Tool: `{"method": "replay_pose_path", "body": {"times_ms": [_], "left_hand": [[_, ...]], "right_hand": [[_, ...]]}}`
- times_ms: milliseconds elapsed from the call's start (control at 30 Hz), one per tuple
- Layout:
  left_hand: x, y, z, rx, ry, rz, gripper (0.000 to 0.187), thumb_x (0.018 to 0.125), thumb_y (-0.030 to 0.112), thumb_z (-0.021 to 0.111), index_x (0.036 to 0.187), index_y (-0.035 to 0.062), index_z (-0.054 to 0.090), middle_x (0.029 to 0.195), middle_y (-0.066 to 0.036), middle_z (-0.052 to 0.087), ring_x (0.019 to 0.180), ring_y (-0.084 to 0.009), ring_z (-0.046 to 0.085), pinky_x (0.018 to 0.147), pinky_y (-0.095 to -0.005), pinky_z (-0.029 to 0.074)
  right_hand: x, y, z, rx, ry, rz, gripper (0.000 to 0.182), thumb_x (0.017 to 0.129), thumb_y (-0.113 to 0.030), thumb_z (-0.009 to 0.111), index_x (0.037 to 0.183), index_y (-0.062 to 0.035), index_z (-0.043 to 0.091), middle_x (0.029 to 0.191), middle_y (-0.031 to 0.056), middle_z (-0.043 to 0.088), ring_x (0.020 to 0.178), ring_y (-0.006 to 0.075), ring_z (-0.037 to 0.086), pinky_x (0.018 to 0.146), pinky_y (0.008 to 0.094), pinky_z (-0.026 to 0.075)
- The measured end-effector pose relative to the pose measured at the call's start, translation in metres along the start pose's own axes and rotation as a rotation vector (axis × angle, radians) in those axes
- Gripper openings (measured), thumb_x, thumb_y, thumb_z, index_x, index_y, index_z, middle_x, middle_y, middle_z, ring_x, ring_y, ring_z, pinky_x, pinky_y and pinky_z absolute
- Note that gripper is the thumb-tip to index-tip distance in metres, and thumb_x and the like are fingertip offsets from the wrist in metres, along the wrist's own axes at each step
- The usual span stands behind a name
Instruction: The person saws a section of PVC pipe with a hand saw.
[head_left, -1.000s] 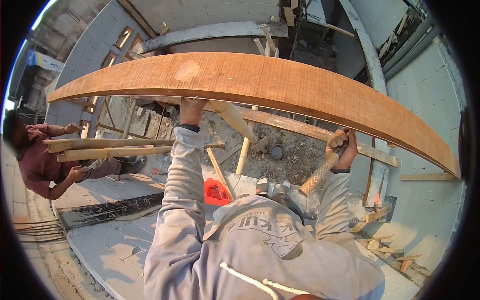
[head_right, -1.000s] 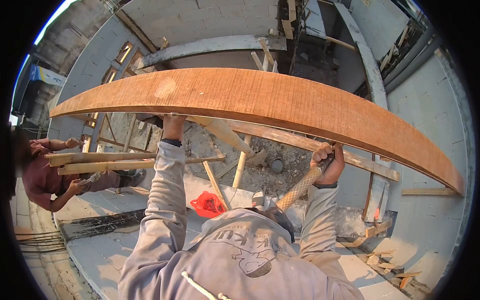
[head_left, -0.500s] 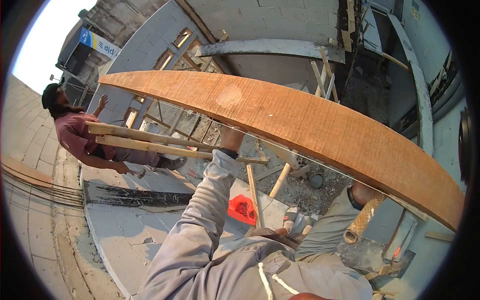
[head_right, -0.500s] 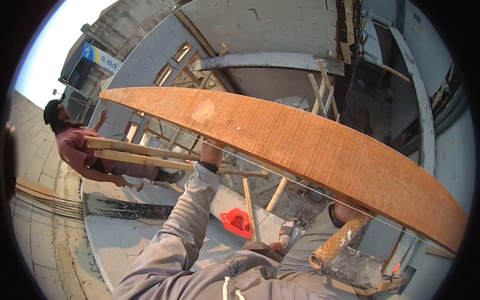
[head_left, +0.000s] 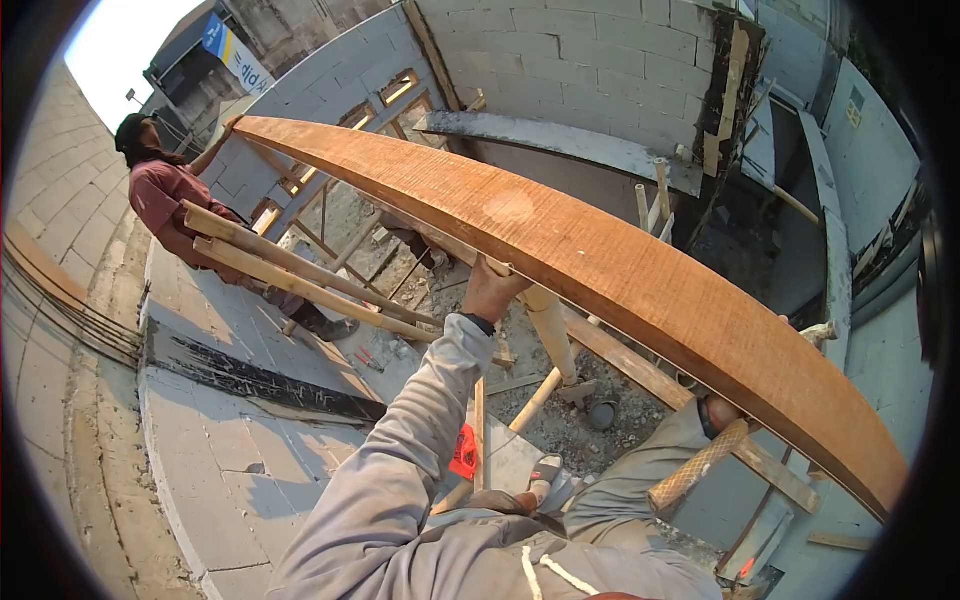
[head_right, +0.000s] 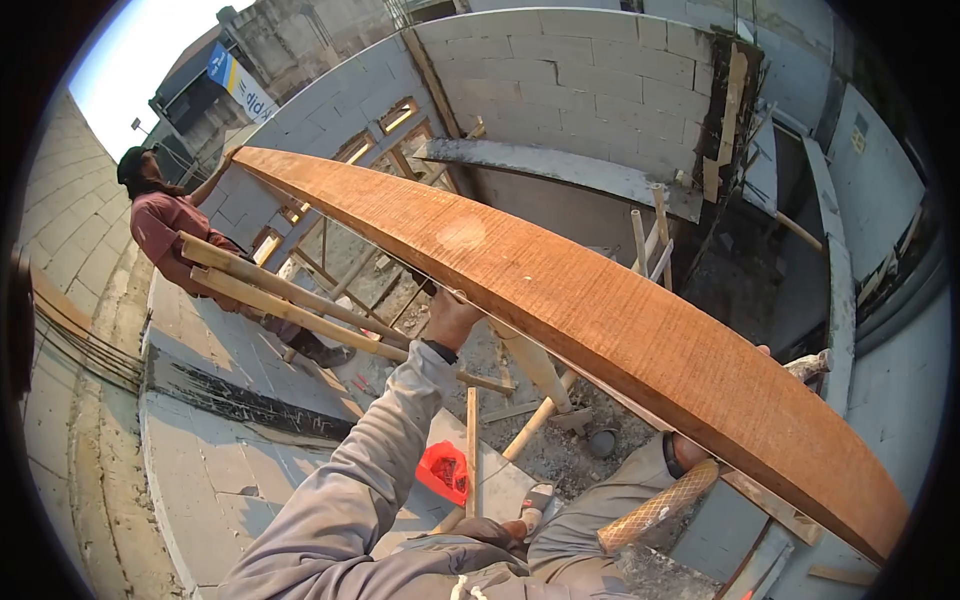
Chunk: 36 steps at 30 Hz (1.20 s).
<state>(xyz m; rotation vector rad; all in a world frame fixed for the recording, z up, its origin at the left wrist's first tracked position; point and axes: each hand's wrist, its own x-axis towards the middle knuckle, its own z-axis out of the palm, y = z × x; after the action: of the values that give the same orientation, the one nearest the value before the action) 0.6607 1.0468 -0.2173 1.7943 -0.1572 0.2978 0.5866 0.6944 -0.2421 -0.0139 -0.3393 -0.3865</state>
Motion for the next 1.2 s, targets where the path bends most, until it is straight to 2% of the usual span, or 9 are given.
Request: {"method": "replay_pose_path", "body": {"times_ms": [67,167,667,967,1033,1100,1133,1167,1200], "left_hand": [[-0.003,-0.008,-0.001,-0.023,0.046,-0.143,0.074,0.069,0.025,0.080,0.127,-0.0005,0.042,0.114,-0.014,0.059,0.102,-0.0222,0.060,0.088,-0.0342,0.049],[-0.034,0.001,0.006,-0.203,0.072,0.035,0.072,0.068,0.027,0.081,0.124,-0.0003,0.043,0.114,-0.014,0.059,0.102,-0.0227,0.060,0.090,-0.0341,0.048],[-0.067,0.029,-0.013,0.130,0.090,-0.127,0.070,0.066,0.023,0.078,0.125,0.0017,0.047,0.114,-0.012,0.059,0.105,-0.0213,0.059,0.092,-0.0348,0.047],[-0.093,0.010,-0.026,-0.068,0.212,-0.132,0.074,0.065,0.016,0.082,0.126,0.0030,0.043,0.112,-0.010,0.058,0.105,-0.0207,0.058,0.093,-0.0341,0.048],[-0.102,0.010,-0.030,-0.140,0.123,-0.218,0.073,0.065,0.015,0.084,0.125,0.0031,0.043,0.112,-0.009,0.057,0.105,-0.0193,0.057,0.092,-0.0332,0.048],[-0.109,-0.002,-0.035,-0.071,0.115,-0.249,0.075,0.064,0.016,0.085,0.125,0.0042,0.044,0.112,-0.008,0.057,0.104,-0.0183,0.057,0.091,-0.0331,0.049],[-0.109,-0.003,-0.036,-0.068,0.114,-0.247,0.074,0.065,0.016,0.085,0.125,0.0044,0.044,0.112,-0.008,0.057,0.103,-0.0180,0.057,0.090,-0.0330,0.049],[-0.110,0.001,-0.034,-0.069,0.103,-0.250,0.074,0.065,0.015,0.085,0.126,0.0045,0.044,0.112,-0.008,0.057,0.102,-0.0177,0.057,0.090,-0.0330,0.049],[-0.111,0.006,-0.035,-0.076,0.072,-0.261,0.073,0.066,0.014,0.084,0.126,0.0042,0.044,0.111,-0.008,0.057,0.101,-0.0175,0.057,0.089,-0.0330,0.049]], "right_hand": [[0.001,-0.002,-0.003,0.011,-0.019,0.016,0.053,0.090,-0.046,0.055,0.125,-0.0074,0.048,0.123,0.0109,0.050,0.110,0.0228,0.051,0.090,0.0397,0.048],[0.000,-0.006,-0.005,0.009,-0.051,0.037,0.054,0.090,-0.047,0.055,0.126,-0.0078,0.047,0.124,0.0111,0.049,0.111,0.0225,0.050,0.091,0.0400,0.048],[0.000,-0.024,-0.020,-0.005,-0.102,0.139,0.059,0.090,-0.051,0.053,0.130,-0.0095,0.041,0.130,0.0120,0.041,0.117,0.0210,0.043,0.093,0.0414,0.045],[0.021,-0.037,-0.037,0.000,-0.198,0.373,0.062,0.090,-0.053,0.052,0.133,-0.0105,0.038,0.133,0.0126,0.036,0.121,0.0201,0.038,0.094,0.0422,0.043],[0.045,-0.044,-0.046,0.071,-0.378,0.974,0.063,0.090,-0.054,0.051,0.134,-0.0108,0.037,0.134,0.0127,0.035,0.121,0.0199,0.037,0.095,0.0424,0.042],[0.088,-0.016,-0.017,0.498,-0.122,2.407,0.060,0.092,-0.060,0.045,0.113,-0.0032,0.048,0.099,0.0107,0.050,0.084,0.0158,0.053,0.069,0.0342,0.049],[0.089,-0.011,-0.013,0.677,-0.008,2.728,0.062,0.092,-0.061,0.043,0.107,-0.0013,0.051,0.090,0.0102,0.054,0.075,0.0148,0.057,0.062,0.0321,0.050],[0.078,-0.010,-0.010,0.692,0.023,2.705,0.062,0.092,-0.061,0.043,0.107,-0.0013,0.051,0.090,0.0102,0.054,0.075,0.0148,0.057,0.062,0.0321,0.050],[0.060,-0.012,-0.005,1.206,-0.168,3.058,0.055,0.094,-0.056,0.045,0.102,-0.0024,0.053,0.087,0.0097,0.057,0.072,0.0152,0.059,0.057,0.0296,0.050]]}}
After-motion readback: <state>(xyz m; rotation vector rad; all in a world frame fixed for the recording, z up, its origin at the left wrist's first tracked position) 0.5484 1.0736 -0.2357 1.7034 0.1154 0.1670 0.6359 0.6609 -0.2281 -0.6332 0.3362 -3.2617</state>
